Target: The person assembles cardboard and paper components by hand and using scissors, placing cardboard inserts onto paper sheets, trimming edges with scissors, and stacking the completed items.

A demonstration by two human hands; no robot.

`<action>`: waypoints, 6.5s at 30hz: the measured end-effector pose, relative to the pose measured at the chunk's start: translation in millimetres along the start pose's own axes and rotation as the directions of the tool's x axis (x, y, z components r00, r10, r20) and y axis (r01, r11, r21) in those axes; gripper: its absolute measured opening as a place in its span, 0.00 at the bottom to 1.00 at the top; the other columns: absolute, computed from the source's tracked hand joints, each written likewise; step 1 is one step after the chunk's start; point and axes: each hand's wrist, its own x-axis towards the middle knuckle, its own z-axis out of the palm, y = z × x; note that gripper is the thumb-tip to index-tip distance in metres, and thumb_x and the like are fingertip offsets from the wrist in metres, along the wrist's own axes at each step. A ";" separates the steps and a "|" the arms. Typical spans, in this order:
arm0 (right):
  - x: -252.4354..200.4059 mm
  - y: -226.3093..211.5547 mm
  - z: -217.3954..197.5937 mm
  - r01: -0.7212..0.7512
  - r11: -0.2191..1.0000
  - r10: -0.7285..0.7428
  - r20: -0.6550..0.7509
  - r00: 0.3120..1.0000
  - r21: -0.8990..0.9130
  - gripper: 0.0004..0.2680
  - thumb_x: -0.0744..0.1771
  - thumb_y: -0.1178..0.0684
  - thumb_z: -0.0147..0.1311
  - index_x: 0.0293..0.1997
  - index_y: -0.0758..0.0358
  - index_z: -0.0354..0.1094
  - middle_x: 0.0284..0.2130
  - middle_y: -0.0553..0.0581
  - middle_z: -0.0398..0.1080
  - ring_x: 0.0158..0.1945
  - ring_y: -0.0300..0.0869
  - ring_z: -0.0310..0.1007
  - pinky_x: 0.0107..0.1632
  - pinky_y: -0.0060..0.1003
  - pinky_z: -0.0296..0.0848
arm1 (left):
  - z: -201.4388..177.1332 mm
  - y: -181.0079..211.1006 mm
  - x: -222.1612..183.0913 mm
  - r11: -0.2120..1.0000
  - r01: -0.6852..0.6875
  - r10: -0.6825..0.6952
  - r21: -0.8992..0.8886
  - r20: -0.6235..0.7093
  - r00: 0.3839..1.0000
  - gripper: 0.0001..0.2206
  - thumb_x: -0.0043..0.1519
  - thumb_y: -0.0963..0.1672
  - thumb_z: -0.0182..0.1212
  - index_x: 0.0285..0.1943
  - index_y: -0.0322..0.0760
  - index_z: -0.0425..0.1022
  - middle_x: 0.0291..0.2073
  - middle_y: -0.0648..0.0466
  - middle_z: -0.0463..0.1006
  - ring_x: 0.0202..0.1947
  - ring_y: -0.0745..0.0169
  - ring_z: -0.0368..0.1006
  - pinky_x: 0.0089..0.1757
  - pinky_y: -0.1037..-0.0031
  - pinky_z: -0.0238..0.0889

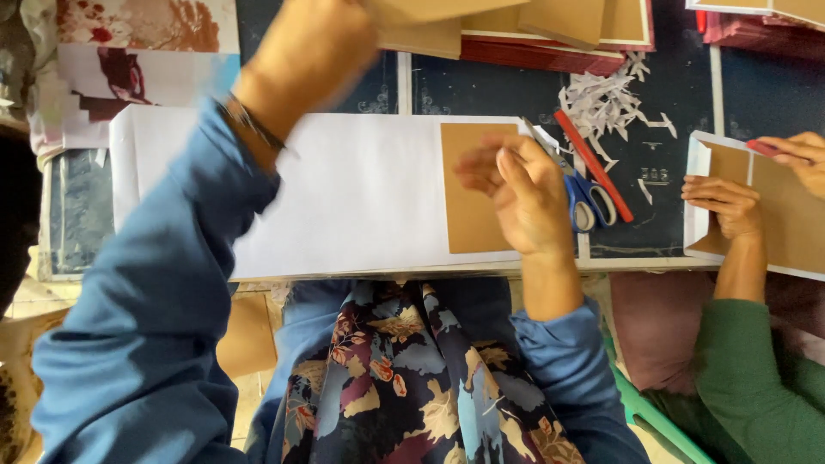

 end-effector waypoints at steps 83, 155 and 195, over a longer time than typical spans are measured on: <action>-29.8 85.8 -30.3 0.063 0.710 0.029 0.119 0.992 -0.701 0.16 0.66 0.66 0.63 0.61 0.66 0.71 0.38 0.50 0.63 0.36 0.35 0.67 0.45 0.24 0.75 | -129.7 34.0 -252.8 0.515 0.761 -0.375 -0.394 0.695 0.614 0.22 0.58 0.43 0.76 0.65 0.46 0.85 0.58 0.57 0.81 0.49 0.37 0.62 0.49 0.56 0.54; -27.3 98.6 -42.2 0.086 0.561 0.002 0.105 0.994 -0.824 0.19 0.64 0.61 0.66 0.64 0.56 0.74 0.35 0.51 0.66 0.37 0.35 0.66 0.44 0.28 0.65 | -154.9 12.9 -215.4 0.517 0.784 -0.202 -0.345 0.840 0.503 0.33 0.48 0.42 0.81 0.67 0.40 0.78 0.55 0.48 0.78 0.53 0.47 0.63 0.53 0.43 0.42; -35.7 98.5 -74.0 0.106 0.582 -0.105 0.055 0.993 -0.806 0.19 0.64 0.63 0.66 0.62 0.58 0.75 0.35 0.54 0.65 0.36 0.37 0.64 0.45 0.29 0.71 | -159.0 33.6 -189.4 0.552 0.719 -0.129 -0.422 0.809 0.574 0.37 0.47 0.43 0.76 0.71 0.46 0.72 0.59 0.52 0.73 0.57 0.36 0.64 0.54 0.39 0.54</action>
